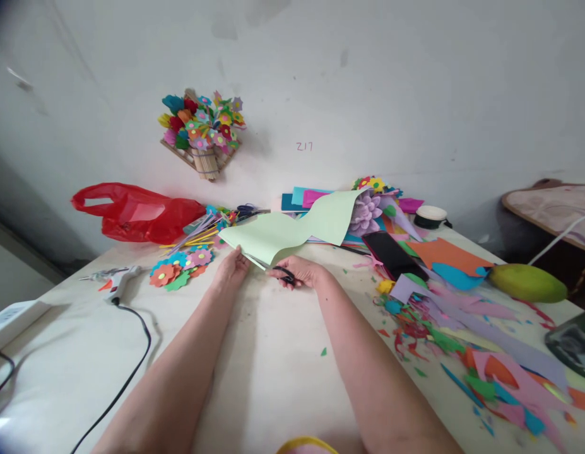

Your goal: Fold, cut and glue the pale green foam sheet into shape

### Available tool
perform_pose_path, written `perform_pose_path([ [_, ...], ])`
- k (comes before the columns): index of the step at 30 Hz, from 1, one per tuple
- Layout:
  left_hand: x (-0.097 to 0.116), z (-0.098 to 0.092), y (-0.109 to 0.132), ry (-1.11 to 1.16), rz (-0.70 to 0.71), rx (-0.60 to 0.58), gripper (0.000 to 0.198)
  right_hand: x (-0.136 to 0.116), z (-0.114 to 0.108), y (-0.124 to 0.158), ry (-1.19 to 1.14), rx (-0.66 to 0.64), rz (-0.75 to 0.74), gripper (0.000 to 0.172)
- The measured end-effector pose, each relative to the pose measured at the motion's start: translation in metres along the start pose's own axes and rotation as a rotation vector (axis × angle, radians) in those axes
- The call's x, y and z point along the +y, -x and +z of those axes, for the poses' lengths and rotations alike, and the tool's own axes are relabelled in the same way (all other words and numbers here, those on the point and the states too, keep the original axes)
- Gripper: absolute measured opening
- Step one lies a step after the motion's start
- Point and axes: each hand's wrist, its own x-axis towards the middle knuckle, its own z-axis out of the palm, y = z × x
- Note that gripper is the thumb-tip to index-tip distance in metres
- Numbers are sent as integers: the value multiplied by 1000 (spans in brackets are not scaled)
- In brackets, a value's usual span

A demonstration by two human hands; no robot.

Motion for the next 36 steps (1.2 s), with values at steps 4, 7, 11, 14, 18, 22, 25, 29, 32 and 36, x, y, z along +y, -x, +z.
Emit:
perform_pose_path([
  [4, 0, 1, 1, 0, 9, 1, 14, 3, 1, 0, 0, -3, -21, 32],
  [7, -1, -1, 0, 11, 10, -20, 14, 2, 1, 1, -9, 0, -16, 33],
  [11, -1, -2, -1, 15, 20, -13, 14, 2, 2, 2, -6, 16, -21, 33],
  [14, -2, -3, -2, 5, 22, -12, 13, 2, 3, 1, -2, 34, -20, 33],
  [18, -3, -3, -3, 10, 26, -16, 13, 4, 4, -1, -14, 50, -3, 32],
  [22, -3, -1, -1, 22, 48, -12, 13, 8, 4, -4, -27, 58, 5, 31],
  [25, -3, 0, 1, 24, 56, -10, 13, 11, 4, -8, -36, 73, -1, 30],
  [29, -2, 1, 1, 33, 50, -7, 14, 14, 5, -10, -31, 96, -1, 31],
  [32, -3, 1, 1, 50, 63, -5, 13, 11, 8, -8, -31, 116, -14, 32],
  [36, -3, 1, 1, 48, 67, -21, 14, 2, 12, -1, -31, 132, -31, 32],
])
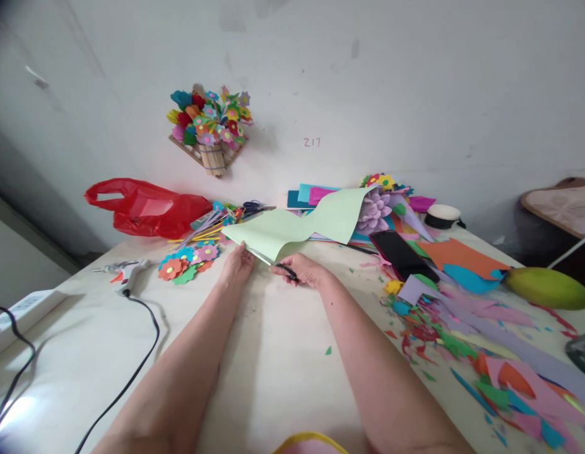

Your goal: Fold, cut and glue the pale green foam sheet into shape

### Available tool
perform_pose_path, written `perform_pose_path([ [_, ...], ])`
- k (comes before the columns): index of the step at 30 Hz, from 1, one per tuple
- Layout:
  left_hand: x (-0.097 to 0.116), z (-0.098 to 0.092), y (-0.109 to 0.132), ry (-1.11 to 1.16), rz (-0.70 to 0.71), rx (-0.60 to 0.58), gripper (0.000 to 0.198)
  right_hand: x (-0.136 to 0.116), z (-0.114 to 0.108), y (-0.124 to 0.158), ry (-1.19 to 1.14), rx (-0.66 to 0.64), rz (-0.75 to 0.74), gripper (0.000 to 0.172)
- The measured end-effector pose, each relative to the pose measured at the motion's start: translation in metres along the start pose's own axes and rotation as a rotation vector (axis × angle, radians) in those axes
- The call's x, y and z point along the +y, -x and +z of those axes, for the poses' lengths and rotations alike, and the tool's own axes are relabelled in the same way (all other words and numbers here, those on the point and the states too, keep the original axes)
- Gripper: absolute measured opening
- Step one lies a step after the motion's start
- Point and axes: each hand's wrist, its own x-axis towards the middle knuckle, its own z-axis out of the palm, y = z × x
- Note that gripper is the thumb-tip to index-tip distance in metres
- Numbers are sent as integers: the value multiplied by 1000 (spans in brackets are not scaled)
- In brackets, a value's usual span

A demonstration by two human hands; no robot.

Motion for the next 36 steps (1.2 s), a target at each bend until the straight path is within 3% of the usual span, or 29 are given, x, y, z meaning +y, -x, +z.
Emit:
perform_pose_path([
  [18, 2, 1, 2, 16, -21, 11, 15, 4, -2, -2, -23, -14, -15, 31],
  [30, 3, 2, 2, 18, -25, 79, 14, 0, -6, 4, -28, -60, 3, 26],
  [36, -3, 0, 2, -20, -23, 17, 12, 0, -4, 2, -25, -38, 20, 28],
])
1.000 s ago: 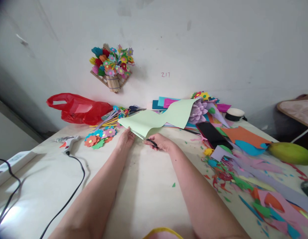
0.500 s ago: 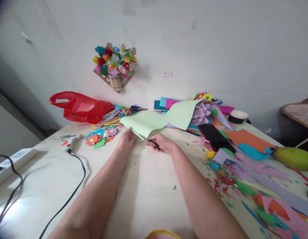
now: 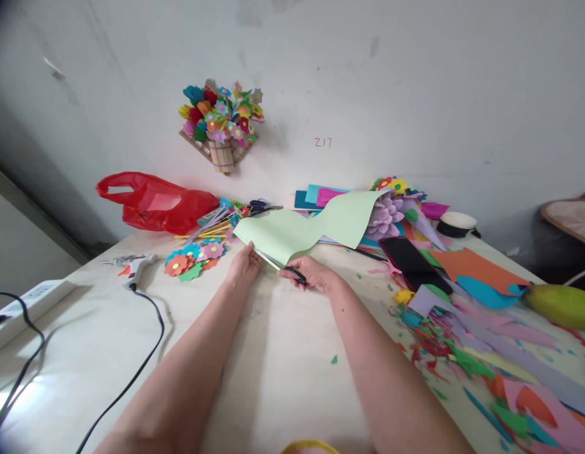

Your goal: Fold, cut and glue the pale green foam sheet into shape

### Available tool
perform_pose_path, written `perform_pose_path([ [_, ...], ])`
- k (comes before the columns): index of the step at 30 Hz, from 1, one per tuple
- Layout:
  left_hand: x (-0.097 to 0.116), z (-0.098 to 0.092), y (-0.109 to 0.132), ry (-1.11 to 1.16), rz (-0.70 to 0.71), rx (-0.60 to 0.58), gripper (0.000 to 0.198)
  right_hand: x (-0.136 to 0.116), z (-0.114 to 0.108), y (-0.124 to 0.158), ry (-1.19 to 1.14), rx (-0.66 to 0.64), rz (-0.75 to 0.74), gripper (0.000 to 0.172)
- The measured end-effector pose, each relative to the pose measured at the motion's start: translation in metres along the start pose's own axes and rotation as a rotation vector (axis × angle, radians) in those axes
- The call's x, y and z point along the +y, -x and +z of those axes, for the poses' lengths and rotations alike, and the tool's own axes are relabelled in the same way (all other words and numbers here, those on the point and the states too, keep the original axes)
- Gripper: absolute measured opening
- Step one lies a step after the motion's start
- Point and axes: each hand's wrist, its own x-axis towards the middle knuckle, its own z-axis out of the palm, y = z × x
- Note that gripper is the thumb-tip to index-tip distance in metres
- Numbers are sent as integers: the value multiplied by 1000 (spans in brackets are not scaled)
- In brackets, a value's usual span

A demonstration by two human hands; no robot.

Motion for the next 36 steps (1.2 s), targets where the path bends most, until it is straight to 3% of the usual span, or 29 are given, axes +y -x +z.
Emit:
perform_pose_path([
  [5, -4, -2, 1, -16, -6, -42, 12, -2, 2, 2, -1, 21, 18, 26],
  [11, -1, 3, 6, 32, -21, 50, 14, -2, 5, 1, 7, 62, 65, 31],
  [22, 2, -1, 8, 59, -52, 59, 13, -5, 10, 1, 13, 76, 98, 27],
  [36, 0, -5, -2, 82, -19, 15, 10, -1, 13, -4, -13, 101, 33, 26],
])
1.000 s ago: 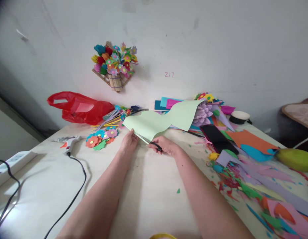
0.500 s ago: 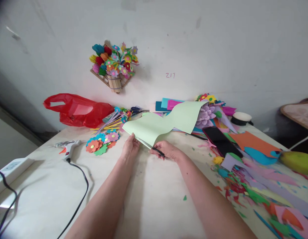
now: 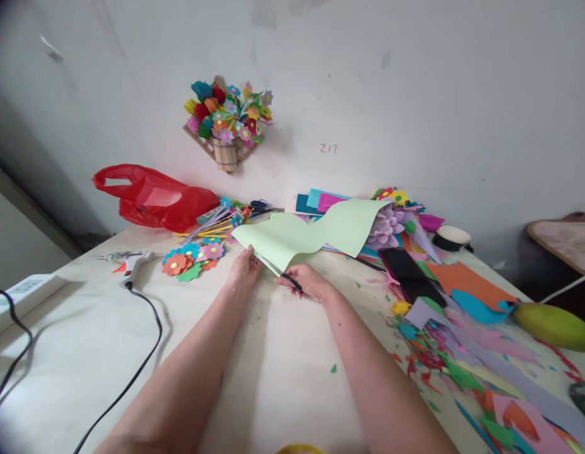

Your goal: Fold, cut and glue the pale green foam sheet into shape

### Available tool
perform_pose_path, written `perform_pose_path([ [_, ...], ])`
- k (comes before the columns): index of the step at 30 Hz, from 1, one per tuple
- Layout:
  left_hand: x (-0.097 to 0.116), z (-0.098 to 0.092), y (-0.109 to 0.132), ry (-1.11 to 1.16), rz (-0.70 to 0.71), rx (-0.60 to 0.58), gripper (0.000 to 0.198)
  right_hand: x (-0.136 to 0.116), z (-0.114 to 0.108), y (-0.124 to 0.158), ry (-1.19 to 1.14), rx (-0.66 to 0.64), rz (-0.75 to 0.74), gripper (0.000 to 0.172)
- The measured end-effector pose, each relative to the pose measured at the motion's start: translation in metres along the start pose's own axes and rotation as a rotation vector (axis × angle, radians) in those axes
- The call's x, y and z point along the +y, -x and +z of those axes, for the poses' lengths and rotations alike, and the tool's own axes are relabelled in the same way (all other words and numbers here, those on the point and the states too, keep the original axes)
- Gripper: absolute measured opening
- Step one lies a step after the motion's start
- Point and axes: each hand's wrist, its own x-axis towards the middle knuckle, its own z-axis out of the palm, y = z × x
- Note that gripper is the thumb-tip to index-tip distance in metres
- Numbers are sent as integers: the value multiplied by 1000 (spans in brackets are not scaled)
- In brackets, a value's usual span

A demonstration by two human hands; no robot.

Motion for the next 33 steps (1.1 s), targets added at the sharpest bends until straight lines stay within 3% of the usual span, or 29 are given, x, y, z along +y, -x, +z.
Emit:
perform_pose_path([
  [8, 4, 6, 2, -30, 12, 41, 12, -1, 0, -7, -11, -20, -15, 27],
  [33, 6, 7, 4, -70, 12, 14, 12, -1, 1, -5, -24, -13, -36, 27],
])
